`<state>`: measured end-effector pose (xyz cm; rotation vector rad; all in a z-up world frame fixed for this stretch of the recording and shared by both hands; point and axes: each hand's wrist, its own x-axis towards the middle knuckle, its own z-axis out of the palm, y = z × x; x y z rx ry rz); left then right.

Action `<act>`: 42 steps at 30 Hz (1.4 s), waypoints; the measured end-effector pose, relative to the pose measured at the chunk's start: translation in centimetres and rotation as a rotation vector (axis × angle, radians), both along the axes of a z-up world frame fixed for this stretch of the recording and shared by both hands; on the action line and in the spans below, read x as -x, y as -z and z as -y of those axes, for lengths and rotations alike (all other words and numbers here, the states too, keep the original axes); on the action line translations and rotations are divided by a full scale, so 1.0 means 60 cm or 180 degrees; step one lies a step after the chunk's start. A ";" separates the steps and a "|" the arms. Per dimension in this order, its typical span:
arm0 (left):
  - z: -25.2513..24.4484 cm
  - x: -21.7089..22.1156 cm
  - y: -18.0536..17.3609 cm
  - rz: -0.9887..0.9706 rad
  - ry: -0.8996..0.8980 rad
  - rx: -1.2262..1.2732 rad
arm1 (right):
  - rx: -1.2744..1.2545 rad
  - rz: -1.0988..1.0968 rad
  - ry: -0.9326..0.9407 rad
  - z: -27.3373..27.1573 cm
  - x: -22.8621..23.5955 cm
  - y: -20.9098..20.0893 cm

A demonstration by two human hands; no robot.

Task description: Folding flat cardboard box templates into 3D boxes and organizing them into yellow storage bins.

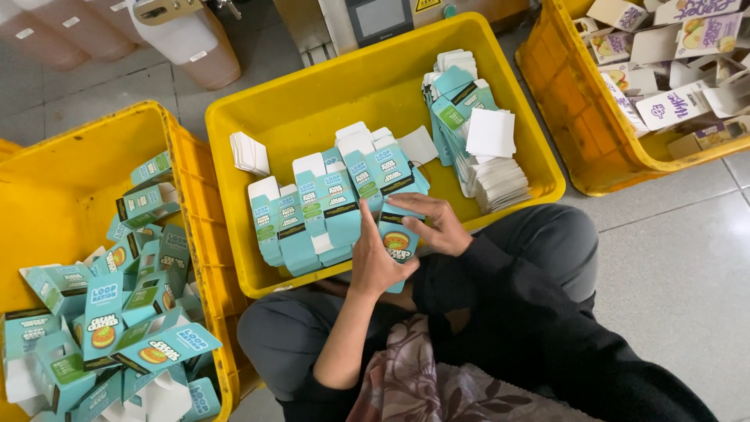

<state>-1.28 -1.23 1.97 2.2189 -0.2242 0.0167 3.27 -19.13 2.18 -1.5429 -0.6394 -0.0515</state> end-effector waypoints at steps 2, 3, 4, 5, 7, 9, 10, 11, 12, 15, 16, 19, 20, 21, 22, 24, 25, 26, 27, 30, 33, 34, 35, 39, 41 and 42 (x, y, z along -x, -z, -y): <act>-0.002 0.000 0.001 -0.0048 0.0020 0.0152 | -0.0089 -0.0135 -0.0102 0.001 -0.003 0.010; -0.001 0.001 -0.001 -0.0054 0.0020 0.0149 | -0.0092 -0.0140 -0.0101 0.001 -0.003 0.012; 0.001 0.001 -0.003 -0.0068 0.0037 0.0198 | -0.0110 -0.0162 -0.0117 0.003 -0.004 0.013; 0.003 0.000 -0.005 -0.0082 0.0054 0.0247 | -0.0128 -0.0185 -0.0134 0.005 -0.005 0.014; 0.005 -0.002 -0.001 -0.0062 0.0053 0.0288 | -0.0118 -0.0176 -0.0119 0.003 -0.001 0.007; 0.005 0.000 -0.004 -0.0049 0.0048 0.0331 | -0.0105 -0.0175 -0.0106 0.001 0.005 0.001; 0.003 0.001 -0.009 0.0026 0.0073 0.0350 | -0.0025 -0.0116 -0.0108 0.000 0.006 -0.002; 0.001 0.002 -0.014 0.0102 0.0097 0.0369 | 0.0055 -0.0057 -0.0110 -0.001 0.007 -0.005; 0.003 0.003 -0.012 0.0098 0.0102 0.0373 | 0.0059 -0.0061 -0.0105 -0.003 0.009 -0.005; 0.005 0.004 -0.009 0.0131 0.0061 0.0455 | 0.0176 -0.0018 -0.0007 -0.007 0.015 -0.010; 0.004 0.003 -0.009 0.0183 0.0066 0.0441 | 0.0293 0.0051 0.0044 -0.009 0.018 -0.015; -0.004 -0.002 -0.004 0.0253 0.0089 0.0393 | 0.0612 0.0288 0.0129 -0.011 0.022 -0.019; -0.007 -0.006 -0.001 0.0278 0.0117 0.0352 | 0.0808 0.0464 0.0174 -0.010 0.020 -0.018; -0.010 -0.012 -0.011 0.0286 0.0119 0.0351 | 0.0807 0.0472 0.0176 0.003 0.007 -0.015; -0.014 -0.016 -0.021 0.0248 0.0035 0.0521 | 0.1301 0.0490 0.0077 0.016 -0.002 -0.012; -0.031 -0.028 -0.011 0.0207 -0.0025 0.0688 | 0.1793 0.0498 -0.0002 0.053 -0.031 -0.009; -0.046 -0.037 0.009 -0.0022 -0.0268 0.1683 | 0.2003 0.0837 0.0409 0.076 -0.050 -0.011; -0.062 -0.043 0.028 -0.0261 -0.0534 0.2671 | 0.2200 0.1176 0.0804 0.097 -0.070 -0.012; -0.098 -0.053 0.055 -0.0267 -0.0532 0.2663 | 0.2195 0.1168 0.0808 0.135 -0.099 -0.011; -0.189 -0.071 0.085 -0.1220 -0.0605 0.4759 | 0.4119 0.0192 0.1323 0.244 -0.174 0.022; -0.220 -0.076 0.044 -0.1672 -0.0691 0.6380 | 0.4383 0.0118 0.1350 0.322 -0.219 0.079; -0.224 -0.076 0.047 -0.1714 -0.1006 0.6459 | 0.4256 -0.0080 0.1339 0.327 -0.222 0.084; -0.229 -0.076 0.050 -0.1755 -0.1326 0.6528 | 0.4125 -0.0276 0.1328 0.331 -0.225 0.090; -0.226 -0.074 0.064 -0.1685 -0.1504 0.6709 | 0.4026 -0.0175 0.1414 0.331 -0.234 0.104; -0.217 -0.075 0.057 -0.1676 -0.1835 0.6801 | 0.4287 0.0111 0.1445 0.340 -0.237 0.115; -0.217 -0.078 0.056 -0.1678 -0.1831 0.6799 | 0.4286 0.0110 0.1450 0.346 -0.243 0.128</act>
